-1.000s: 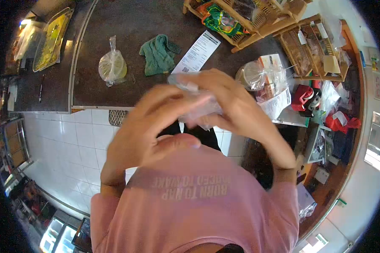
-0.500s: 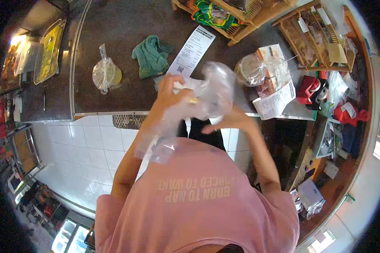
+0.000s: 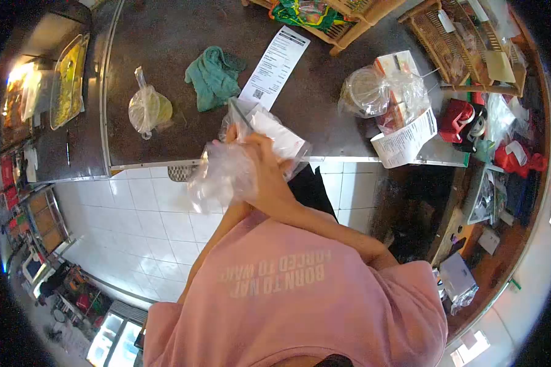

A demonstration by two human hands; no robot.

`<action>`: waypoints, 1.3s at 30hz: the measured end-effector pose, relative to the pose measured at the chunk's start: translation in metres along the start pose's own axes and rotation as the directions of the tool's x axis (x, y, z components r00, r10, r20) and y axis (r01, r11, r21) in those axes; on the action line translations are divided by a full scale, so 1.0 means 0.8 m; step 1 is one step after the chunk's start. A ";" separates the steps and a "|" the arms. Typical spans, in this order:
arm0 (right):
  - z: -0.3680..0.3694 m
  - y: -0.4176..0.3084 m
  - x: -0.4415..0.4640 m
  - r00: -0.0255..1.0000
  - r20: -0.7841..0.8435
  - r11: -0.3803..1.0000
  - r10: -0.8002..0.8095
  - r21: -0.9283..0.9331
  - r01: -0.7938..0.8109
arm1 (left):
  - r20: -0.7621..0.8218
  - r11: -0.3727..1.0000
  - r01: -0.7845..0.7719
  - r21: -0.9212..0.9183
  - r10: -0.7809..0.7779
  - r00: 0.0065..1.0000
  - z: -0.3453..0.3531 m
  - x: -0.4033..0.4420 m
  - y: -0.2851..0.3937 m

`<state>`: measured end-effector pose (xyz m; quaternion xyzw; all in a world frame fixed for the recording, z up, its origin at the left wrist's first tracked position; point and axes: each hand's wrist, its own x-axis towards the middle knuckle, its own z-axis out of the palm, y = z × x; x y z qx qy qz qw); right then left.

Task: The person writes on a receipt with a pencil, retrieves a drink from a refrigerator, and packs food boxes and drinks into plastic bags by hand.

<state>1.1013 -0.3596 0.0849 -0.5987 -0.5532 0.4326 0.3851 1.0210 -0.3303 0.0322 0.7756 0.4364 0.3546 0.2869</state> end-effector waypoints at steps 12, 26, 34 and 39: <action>-0.128 0.030 0.051 0.826 0.353 0.760 -0.439 -0.344 0.551 | -0.147 0.972 -0.143 0.188 0.172 0.974 0.042 0.047 -0.002; -0.290 0.065 0.008 0.834 0.509 0.656 0.212 0.559 -0.508 | -0.078 0.923 -0.368 0.112 0.377 0.923 0.096 0.031 -0.006; -0.853 0.357 -0.238 0.350 -0.932 0.626 -0.099 -0.331 -0.706 | -0.075 0.965 0.245 0.094 -0.239 0.968 0.097 0.025 0.003; -0.961 0.483 -0.280 0.639 -0.763 0.275 0.099 -0.596 -0.754 | -0.004 0.836 0.547 0.044 -0.547 0.837 0.073 0.004 -0.007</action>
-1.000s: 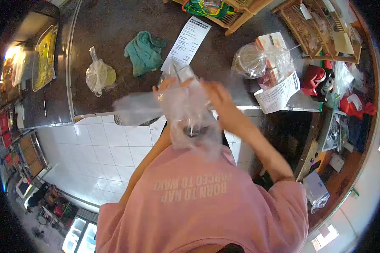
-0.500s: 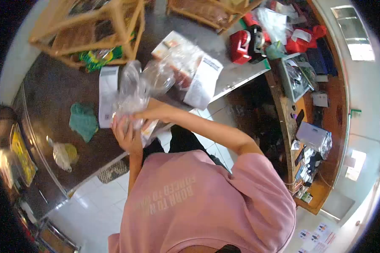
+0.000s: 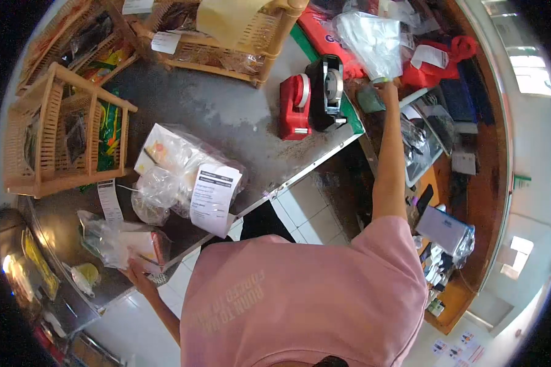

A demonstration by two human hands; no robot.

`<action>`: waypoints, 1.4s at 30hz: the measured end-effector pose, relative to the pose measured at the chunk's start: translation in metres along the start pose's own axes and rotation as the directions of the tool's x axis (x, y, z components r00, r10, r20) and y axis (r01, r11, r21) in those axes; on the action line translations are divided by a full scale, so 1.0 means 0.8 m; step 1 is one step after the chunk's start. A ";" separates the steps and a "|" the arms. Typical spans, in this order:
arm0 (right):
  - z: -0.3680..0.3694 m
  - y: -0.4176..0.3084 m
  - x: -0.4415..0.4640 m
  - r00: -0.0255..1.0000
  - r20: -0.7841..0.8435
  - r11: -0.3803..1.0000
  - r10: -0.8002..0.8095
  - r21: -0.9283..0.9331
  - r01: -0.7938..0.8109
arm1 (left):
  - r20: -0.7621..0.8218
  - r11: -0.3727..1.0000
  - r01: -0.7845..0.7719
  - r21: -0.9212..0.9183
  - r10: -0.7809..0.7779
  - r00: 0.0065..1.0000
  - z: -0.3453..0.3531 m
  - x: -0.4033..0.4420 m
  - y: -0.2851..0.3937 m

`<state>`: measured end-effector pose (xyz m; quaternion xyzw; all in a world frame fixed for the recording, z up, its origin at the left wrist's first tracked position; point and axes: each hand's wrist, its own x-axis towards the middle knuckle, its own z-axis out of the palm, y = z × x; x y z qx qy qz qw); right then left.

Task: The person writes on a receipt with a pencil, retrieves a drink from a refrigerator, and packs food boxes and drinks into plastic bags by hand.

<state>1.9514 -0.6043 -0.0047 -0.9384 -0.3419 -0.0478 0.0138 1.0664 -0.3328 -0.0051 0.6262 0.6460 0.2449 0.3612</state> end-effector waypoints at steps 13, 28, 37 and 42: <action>0.009 -0.002 -0.017 0.953 -0.225 0.897 0.202 0.434 -0.088 | 0.030 0.995 -0.089 -0.044 0.090 0.995 -0.006 0.013 0.030; -0.025 -0.021 -0.036 0.902 -0.401 0.977 0.161 0.193 -0.089 | -0.015 0.981 -0.106 -0.161 0.105 0.994 -0.002 0.015 0.033; -0.234 -0.436 -0.213 0.905 -0.413 0.344 0.098 0.868 0.359 | 0.008 0.939 -0.343 0.017 0.343 0.939 -0.027 0.033 0.040; -0.193 -0.688 -0.359 0.802 -0.098 -0.103 -0.589 0.994 0.046 | 0.107 0.843 -0.521 0.137 0.510 0.853 -0.067 0.049 0.028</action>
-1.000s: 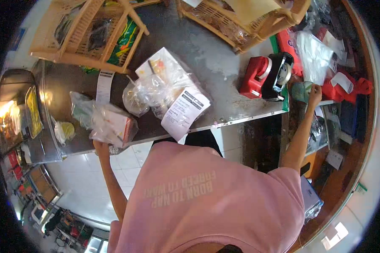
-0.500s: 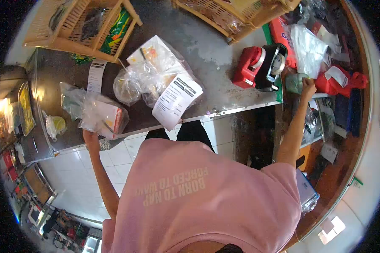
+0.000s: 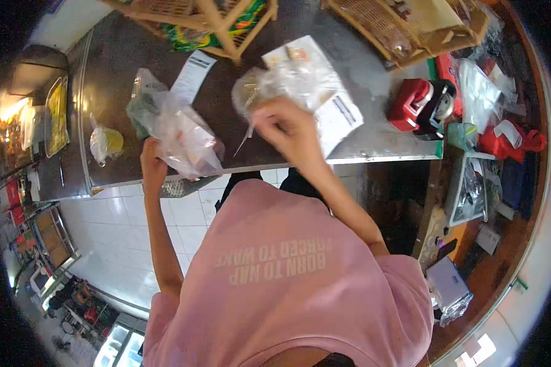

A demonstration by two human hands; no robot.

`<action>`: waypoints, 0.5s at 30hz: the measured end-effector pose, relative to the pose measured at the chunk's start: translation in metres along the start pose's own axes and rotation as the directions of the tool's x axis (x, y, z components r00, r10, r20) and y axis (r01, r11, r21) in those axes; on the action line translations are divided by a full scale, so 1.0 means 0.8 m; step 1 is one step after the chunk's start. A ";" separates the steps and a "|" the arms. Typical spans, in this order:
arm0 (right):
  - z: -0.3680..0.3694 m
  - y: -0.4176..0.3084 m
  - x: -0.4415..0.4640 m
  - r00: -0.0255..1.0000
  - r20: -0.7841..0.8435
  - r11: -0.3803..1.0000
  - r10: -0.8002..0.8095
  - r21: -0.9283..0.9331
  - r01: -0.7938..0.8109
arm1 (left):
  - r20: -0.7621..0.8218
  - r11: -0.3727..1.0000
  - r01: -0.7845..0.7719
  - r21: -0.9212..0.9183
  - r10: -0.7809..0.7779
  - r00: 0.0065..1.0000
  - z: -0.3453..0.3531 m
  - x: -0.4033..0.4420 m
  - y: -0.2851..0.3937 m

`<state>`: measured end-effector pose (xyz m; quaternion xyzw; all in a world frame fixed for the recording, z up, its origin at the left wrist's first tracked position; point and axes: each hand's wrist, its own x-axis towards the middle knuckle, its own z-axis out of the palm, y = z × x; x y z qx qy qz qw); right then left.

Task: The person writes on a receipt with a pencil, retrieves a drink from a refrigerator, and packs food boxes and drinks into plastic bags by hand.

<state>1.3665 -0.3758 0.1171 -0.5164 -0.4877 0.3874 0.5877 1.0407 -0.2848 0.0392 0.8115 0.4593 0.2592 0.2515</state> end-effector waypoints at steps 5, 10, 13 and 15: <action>0.138 0.149 0.025 0.959 0.274 0.848 0.079 -0.524 0.080 | 0.100 0.988 -0.151 -0.014 0.152 0.983 -0.031 0.010 0.001; 0.136 0.158 0.040 0.989 0.146 0.751 0.030 -0.656 0.074 | 0.109 0.973 -0.198 -0.118 0.211 0.971 -0.027 0.013 -0.024; 0.132 0.121 0.035 0.999 -0.021 0.749 -0.029 -0.662 0.008 | 0.057 0.951 -0.278 -0.133 0.288 0.956 -0.019 0.018 -0.022; 0.142 0.101 0.031 0.988 -0.149 0.753 0.028 -0.647 -0.119 | 0.052 0.945 -0.315 -0.092 0.320 0.946 -0.019 0.020 -0.017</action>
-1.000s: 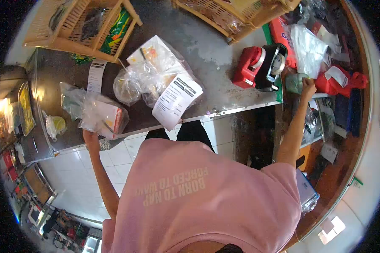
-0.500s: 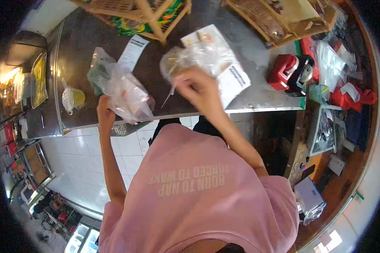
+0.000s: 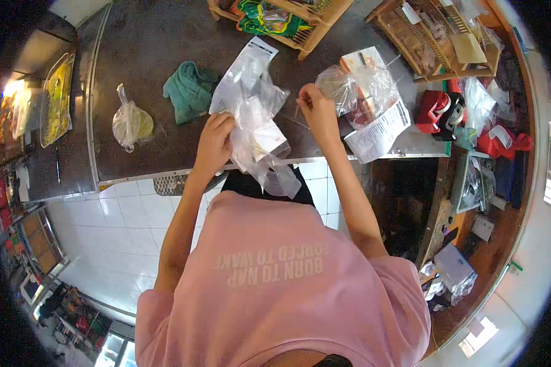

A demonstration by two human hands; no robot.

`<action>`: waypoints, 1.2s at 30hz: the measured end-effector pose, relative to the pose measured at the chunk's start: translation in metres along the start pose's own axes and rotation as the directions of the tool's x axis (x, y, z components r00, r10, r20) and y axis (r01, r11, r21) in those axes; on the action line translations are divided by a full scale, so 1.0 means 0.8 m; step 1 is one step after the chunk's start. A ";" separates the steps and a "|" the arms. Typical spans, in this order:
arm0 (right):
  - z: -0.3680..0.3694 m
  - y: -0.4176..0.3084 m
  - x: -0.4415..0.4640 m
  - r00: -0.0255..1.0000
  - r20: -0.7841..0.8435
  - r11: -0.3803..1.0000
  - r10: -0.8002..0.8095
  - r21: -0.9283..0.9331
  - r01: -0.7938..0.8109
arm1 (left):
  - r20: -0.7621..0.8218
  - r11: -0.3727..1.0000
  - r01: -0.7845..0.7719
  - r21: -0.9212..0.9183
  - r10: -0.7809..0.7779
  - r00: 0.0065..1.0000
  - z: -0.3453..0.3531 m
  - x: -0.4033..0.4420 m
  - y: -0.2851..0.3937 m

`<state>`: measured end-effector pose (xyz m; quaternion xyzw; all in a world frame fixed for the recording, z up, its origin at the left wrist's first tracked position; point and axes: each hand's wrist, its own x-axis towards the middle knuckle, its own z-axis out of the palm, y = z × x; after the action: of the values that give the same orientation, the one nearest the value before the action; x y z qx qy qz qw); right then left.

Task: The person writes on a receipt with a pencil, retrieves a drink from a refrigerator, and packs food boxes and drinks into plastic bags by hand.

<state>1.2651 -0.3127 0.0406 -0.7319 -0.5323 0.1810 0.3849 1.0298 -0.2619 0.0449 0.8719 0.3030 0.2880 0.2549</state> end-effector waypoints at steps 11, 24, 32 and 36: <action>0.007 -0.061 0.000 0.980 -0.181 0.866 0.081 0.499 0.020 | -0.014 0.961 -0.136 0.241 0.144 0.990 -0.013 -0.005 0.017; 0.064 -0.008 -0.017 0.809 0.490 0.916 -0.324 0.377 0.138 | 0.079 0.974 -0.116 0.195 0.103 0.992 -0.033 0.007 0.027; 0.051 -0.052 -0.047 0.924 0.268 0.945 -0.273 0.255 0.205 | 0.210 0.807 0.523 -0.273 -0.481 0.851 -0.027 0.007 0.004; 0.063 -0.060 -0.060 0.850 0.093 0.853 -0.519 0.126 0.507 | 0.143 0.663 0.568 -0.488 -0.581 0.801 -0.023 0.014 0.005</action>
<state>1.1827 -0.3315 0.0382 -0.5312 -0.7216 0.1422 0.4206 1.0263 -0.2524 0.0641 0.6288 0.4781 0.2732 0.5489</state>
